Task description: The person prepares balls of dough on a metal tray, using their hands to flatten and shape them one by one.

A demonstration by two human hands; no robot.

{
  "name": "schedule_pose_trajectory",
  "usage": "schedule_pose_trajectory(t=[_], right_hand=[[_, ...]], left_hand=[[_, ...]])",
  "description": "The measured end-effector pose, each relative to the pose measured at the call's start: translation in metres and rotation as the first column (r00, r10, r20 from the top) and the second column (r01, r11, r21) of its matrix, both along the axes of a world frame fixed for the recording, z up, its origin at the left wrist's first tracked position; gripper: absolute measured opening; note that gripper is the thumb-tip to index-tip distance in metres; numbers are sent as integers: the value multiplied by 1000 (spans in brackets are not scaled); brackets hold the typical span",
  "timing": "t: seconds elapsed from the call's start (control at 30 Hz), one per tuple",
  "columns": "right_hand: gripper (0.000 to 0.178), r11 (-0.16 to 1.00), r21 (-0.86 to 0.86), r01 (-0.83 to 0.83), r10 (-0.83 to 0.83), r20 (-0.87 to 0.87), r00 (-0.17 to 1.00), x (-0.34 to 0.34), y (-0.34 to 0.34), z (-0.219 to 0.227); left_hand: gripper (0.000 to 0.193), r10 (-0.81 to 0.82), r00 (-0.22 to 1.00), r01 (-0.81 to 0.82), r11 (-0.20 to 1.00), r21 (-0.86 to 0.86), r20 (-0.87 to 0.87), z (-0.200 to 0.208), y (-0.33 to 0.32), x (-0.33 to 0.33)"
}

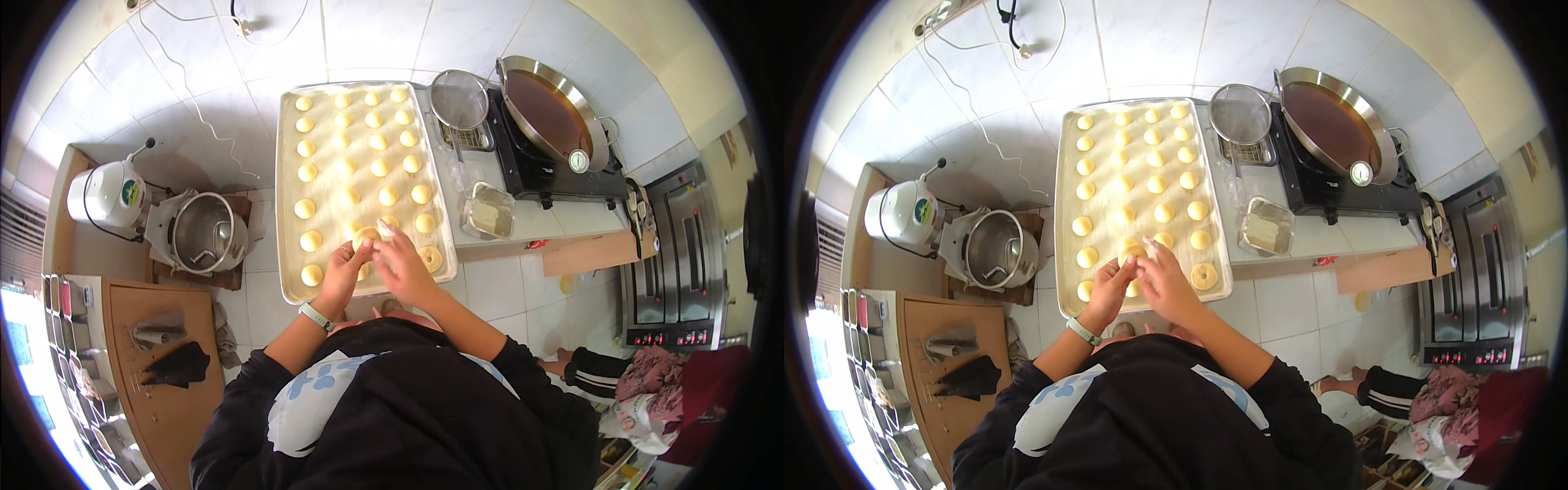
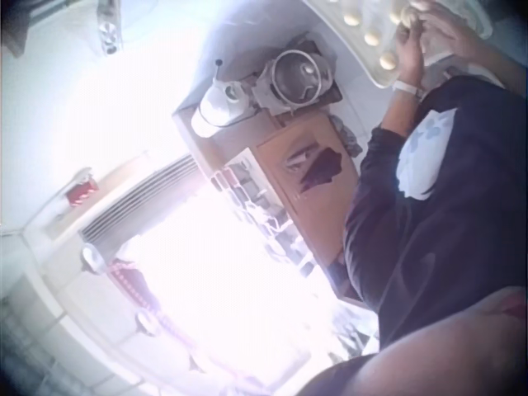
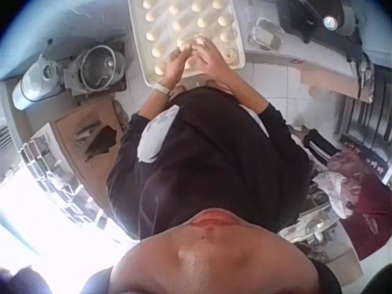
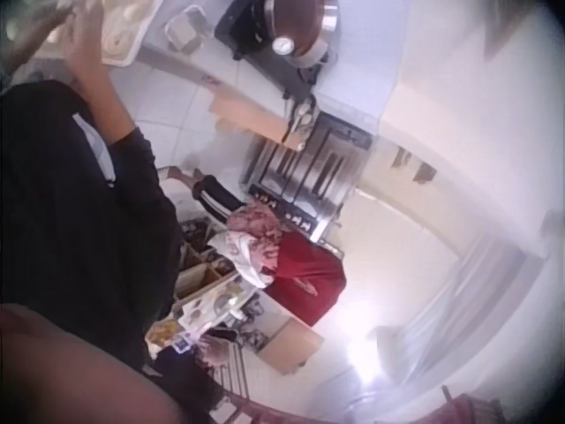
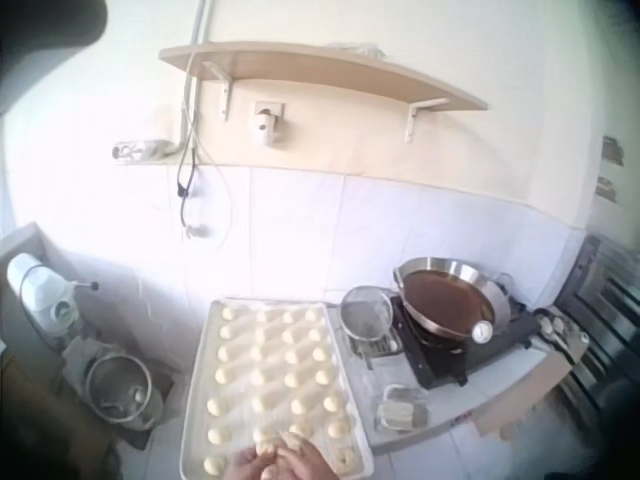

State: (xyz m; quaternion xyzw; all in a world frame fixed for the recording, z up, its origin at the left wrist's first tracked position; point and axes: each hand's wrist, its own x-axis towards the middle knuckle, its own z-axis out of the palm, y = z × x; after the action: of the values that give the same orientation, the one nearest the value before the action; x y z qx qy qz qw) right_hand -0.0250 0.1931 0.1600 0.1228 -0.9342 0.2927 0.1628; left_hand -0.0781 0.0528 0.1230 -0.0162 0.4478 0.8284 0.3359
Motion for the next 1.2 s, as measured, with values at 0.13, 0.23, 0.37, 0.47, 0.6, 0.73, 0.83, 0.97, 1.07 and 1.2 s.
schedule_pose_trajectory(t=[0.13,0.23,0.37,0.47,0.6,0.73,0.83,0.97,1.07,1.2], right_hand=[[26,526,-813,250,-23,280,960,-13,1,2],[28,632,-737,241,72,365,928,-19,6,7],[28,624,-765,162,39,237,971,-25,-16,19],[28,571,-793,213,1,260,966,-29,-20,21],[27,537,-819,202,7,243,970,-28,-34,9],[27,500,-814,297,38,364,931,-22,-47,31],[27,458,-836,302,11,345,939,-20,-59,33],[27,503,-798,331,-51,355,934,-9,-74,41],[28,351,-858,375,31,411,911,-5,-71,43],[28,411,-842,350,20,392,920,3,-79,44]], left_hand=[[35,-148,950,116,985,-132,-274,18,-8,-15],[25,-222,933,132,943,-306,-282,36,-17,-23],[29,13,944,-66,987,-149,-331,41,-23,-31],[27,78,965,-95,994,-59,-250,47,-32,-31],[23,-116,990,111,991,-73,-79,68,-47,-34],[24,-41,992,32,997,-76,-116,62,-69,-40],[25,-181,983,181,983,-19,-21,70,-72,-38],[24,-196,978,190,978,-91,-67,70,-80,-40],[24,-184,982,181,982,-56,-50,69,-84,-38],[24,-284,957,274,950,-151,-53,66,-87,-39]])
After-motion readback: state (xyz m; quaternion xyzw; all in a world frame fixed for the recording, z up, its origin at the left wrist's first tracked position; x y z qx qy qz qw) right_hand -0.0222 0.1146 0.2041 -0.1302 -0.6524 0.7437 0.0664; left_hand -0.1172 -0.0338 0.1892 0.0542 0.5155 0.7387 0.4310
